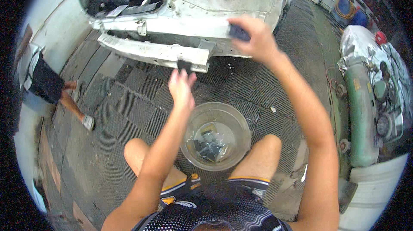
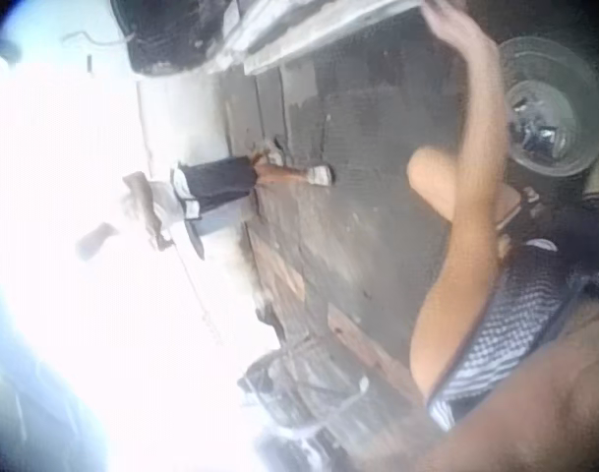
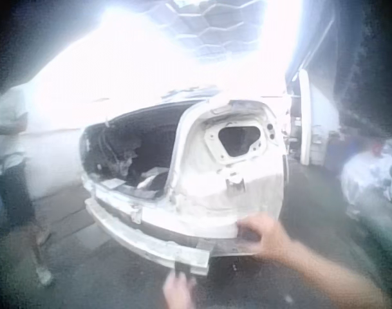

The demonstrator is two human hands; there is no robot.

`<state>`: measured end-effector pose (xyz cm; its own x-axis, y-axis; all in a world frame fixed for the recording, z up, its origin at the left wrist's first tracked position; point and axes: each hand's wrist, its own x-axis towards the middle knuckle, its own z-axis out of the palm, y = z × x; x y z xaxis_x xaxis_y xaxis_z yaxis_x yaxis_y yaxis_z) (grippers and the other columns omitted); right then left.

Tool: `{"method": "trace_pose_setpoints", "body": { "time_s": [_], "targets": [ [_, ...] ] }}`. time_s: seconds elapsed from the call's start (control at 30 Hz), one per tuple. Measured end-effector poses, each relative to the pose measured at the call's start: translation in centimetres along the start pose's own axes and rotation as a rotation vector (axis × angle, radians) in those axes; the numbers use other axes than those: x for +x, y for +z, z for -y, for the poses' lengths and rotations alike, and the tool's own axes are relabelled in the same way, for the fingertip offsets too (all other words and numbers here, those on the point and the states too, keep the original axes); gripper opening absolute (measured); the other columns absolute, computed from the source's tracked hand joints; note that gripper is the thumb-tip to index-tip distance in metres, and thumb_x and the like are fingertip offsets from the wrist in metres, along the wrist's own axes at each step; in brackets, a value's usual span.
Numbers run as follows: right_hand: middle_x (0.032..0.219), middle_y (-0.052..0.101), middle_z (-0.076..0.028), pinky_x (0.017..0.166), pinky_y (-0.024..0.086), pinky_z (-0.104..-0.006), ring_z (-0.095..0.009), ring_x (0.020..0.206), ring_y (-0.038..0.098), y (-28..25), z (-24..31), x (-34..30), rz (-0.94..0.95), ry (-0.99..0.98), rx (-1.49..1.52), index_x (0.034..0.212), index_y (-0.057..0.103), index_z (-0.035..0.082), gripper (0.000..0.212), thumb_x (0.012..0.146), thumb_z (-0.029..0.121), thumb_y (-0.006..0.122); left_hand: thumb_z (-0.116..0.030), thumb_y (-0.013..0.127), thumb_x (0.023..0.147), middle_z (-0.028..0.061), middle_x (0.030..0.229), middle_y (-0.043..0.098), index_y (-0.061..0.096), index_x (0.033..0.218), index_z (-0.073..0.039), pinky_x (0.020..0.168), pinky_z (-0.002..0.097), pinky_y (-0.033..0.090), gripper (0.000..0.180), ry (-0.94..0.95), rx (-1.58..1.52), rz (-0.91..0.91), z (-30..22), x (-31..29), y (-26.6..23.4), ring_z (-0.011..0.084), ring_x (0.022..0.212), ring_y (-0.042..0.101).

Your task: The person scrubs a white car bumper with a dark sponge, repeatedly dipping it into a bucket of water. They work on the front and side edges of the bumper while sitting on the floor.

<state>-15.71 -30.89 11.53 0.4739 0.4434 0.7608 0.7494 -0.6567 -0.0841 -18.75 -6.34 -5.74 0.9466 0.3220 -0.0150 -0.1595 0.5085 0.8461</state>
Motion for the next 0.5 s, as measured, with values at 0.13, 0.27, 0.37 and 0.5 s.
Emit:
{"method": "trace_pose_setpoints", "body": {
  "time_s": [0.13, 0.27, 0.37, 0.5],
  "targets": [
    [0.113, 0.073, -0.011, 0.091, 0.056, -0.039, -0.03, 0.104, 0.072, -5.6, -5.8, 7.1, -0.121, -0.182, -0.083, 0.123, 0.069, 0.013, 0.042, 0.082, 0.019, 0.079, 0.0, 0.051, 0.101, 0.0085, 0.114, 0.066, 0.059, 0.133, 0.005, 0.087, 0.0321, 0.057, 0.033, 0.493, 0.075, -0.176, -7.8, 8.4, 10.7, 0.017, 0.1, 0.065],
    [0.109, 0.075, -0.01, 0.086, 0.057, -0.0354, -0.027, 0.098, 0.074, -5.6, -7.6, 11.8, -0.211, -0.222, -0.057, 0.125, 0.068, 0.015, 0.04, 0.087, 0.019, 0.078, 0.005, 0.045, 0.085, 0.0332, 0.136, 0.06, 0.056, 0.14, 0.008, 0.111, 0.0432, 0.047, 0.056, 1.349, 0.743, -0.527, -9.3, 14.5, 14.5, 0.0421, 0.128, 0.061],
    [0.103, 0.076, -0.009, 0.083, 0.058, -0.0334, -0.025, 0.094, 0.075, -4.7, -10.5, 11.7, -0.183, -0.185, -0.012, 0.123, 0.07, 0.016, 0.036, 0.087, 0.021, 0.078, 0.003, 0.048, 0.085, 0.0335, 0.139, 0.058, 0.057, 0.138, 0.008, 0.109, 0.0431, 0.048, 0.053, 0.982, 0.834, -0.287, -4.0, 11.0, 12.1, 0.0451, 0.126, 0.06],
    [0.104, 0.076, -0.008, 0.082, 0.057, -0.0336, -0.024, 0.094, 0.075, -3.0, -12.8, 11.3, -0.303, -0.126, 0.1, 0.119, 0.072, 0.015, 0.034, 0.087, 0.022, 0.079, 0.008, 0.051, 0.096, 0.0128, 0.109, 0.062, 0.057, 0.126, 0.008, 0.078, 0.0367, 0.065, 0.031, 0.507, 0.183, -0.198, -3.5, 8.6, 8.1, 0.0221, 0.091, 0.065]
  ]
}}
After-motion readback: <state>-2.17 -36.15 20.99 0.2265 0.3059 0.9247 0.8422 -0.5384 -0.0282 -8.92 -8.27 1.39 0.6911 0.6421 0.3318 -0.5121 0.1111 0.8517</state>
